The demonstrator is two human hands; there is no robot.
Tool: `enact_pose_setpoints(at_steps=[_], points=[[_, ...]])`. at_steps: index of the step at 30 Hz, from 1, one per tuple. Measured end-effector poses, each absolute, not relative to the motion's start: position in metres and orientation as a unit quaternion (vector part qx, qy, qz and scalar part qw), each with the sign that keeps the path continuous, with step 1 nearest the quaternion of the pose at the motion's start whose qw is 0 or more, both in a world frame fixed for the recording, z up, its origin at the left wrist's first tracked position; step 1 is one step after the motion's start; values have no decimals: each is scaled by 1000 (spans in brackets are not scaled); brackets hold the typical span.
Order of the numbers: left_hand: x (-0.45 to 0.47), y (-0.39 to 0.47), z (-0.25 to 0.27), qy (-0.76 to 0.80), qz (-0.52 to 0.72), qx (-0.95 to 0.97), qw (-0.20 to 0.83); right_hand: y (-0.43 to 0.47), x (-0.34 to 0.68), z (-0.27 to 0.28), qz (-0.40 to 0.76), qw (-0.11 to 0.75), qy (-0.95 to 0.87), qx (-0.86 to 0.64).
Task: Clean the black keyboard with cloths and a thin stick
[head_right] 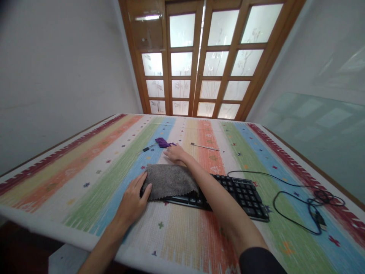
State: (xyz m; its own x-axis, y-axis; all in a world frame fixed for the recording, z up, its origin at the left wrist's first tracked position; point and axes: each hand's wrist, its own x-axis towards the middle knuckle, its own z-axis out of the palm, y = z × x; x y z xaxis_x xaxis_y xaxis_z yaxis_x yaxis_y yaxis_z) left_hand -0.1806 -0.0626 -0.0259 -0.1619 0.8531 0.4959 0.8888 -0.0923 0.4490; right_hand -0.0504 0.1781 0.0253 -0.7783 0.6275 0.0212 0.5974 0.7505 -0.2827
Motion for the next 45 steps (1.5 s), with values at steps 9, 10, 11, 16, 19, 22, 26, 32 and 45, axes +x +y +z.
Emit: enact_pose_setpoints(at_steps=[9,10,11,16,19,22,26,32,45], points=[[-179,-68,-24,-694,-358,-623,-46,102,-43,51,207,135,-961,-126],[-180,-68,-24,-692,-359,-624,-51,93,-43,50,199,127,-965,-110],[-180,-69,-24,-688,-361,-627,-53,83,-42,48,189,116,-970,-96],[-184,-71,-29,-669,-352,-652,-62,53,-38,23,123,84,-985,-90],[-185,-72,-31,-671,-338,-656,-69,48,-36,10,105,101,-982,-118],[-184,-72,-30,-675,-335,-653,-74,46,-35,3,102,126,-977,-139],[-181,-72,-27,-684,-347,-636,-81,45,-34,1,109,152,-964,-188],[-184,-70,-27,-692,-356,-621,-95,48,-34,3,103,149,-967,-182],[-185,-71,-24,-670,-347,-653,-65,59,-50,3,85,144,-965,-201]])
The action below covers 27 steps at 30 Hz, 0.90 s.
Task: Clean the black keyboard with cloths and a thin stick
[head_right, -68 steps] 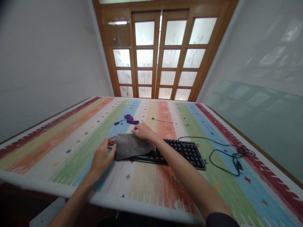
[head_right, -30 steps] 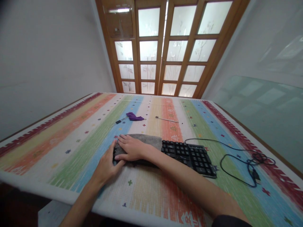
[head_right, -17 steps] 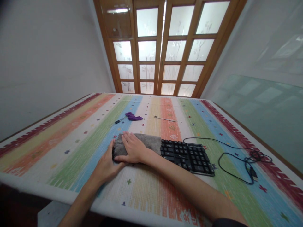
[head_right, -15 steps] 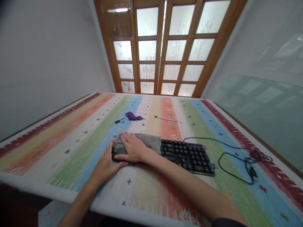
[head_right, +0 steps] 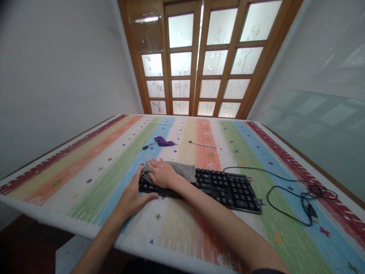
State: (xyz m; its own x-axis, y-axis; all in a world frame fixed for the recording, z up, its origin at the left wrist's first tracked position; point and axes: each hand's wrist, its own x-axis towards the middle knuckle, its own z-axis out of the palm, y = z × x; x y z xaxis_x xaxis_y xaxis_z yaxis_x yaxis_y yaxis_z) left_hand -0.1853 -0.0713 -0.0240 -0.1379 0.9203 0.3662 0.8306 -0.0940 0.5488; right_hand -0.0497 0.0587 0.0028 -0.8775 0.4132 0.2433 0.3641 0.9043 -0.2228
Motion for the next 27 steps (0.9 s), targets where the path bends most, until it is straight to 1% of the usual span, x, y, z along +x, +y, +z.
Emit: enact_pose_setpoints(at_steps=[5,9,14,16,21,24,27], points=[[-185,-71,-23,665,346,658,67,60,-56,6,86,144,-958,-231],[-184,-71,-20,667,344,657,75,58,-63,10,80,155,-946,-273],[-182,-72,-18,666,344,657,78,57,-72,18,84,140,-926,-341],[-183,-72,-19,665,345,658,73,57,-72,19,88,150,-920,-350],[-183,-72,-21,674,343,650,74,59,-68,12,113,198,-939,-259],[-182,-71,-21,680,347,641,84,61,-66,10,126,185,-949,-222],[-182,-71,-19,682,351,635,92,62,-66,11,126,166,-953,-222]])
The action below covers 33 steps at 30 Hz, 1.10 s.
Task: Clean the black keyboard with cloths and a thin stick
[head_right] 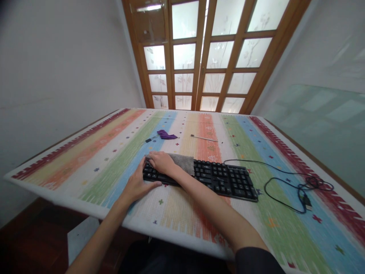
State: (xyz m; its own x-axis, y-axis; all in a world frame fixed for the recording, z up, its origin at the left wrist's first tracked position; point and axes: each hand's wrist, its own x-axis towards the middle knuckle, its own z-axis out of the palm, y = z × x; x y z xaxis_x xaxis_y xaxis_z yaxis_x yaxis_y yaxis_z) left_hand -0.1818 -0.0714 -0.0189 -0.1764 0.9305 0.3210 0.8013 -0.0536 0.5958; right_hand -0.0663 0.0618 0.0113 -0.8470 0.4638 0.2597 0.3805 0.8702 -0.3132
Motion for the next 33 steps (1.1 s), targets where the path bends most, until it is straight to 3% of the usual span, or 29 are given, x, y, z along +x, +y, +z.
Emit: enact_pose_setpoints(at_steps=[16,33], points=[[-179,-70,-11,709,347,601,127,57,-58,1,42,214,-966,-141],[-189,-66,-22,674,365,625,148,27,-28,9,194,161,-967,-38]])
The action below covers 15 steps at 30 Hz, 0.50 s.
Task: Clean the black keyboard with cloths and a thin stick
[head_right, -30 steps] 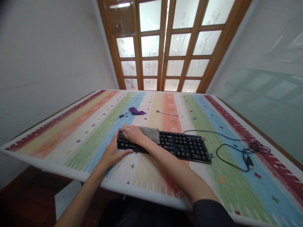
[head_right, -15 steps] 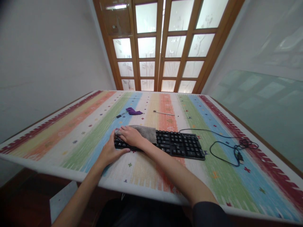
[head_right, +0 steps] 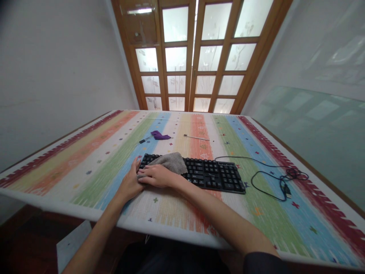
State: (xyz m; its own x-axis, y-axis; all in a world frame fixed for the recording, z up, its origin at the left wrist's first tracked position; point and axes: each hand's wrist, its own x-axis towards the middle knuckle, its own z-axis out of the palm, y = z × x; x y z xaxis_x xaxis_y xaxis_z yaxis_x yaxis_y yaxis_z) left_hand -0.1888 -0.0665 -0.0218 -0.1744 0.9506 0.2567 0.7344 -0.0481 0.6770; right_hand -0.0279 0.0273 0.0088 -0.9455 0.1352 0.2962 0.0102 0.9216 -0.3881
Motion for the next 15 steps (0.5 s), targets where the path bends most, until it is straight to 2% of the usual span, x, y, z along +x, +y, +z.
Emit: enact_pose_setpoints(at_steps=[6,15], points=[[-188,-70,-21,671,354,637,136,23,-8,14,198,160,-967,16],[-182,-72,-16,679,351,627,153,26,-1,2,127,216,-966,-55]])
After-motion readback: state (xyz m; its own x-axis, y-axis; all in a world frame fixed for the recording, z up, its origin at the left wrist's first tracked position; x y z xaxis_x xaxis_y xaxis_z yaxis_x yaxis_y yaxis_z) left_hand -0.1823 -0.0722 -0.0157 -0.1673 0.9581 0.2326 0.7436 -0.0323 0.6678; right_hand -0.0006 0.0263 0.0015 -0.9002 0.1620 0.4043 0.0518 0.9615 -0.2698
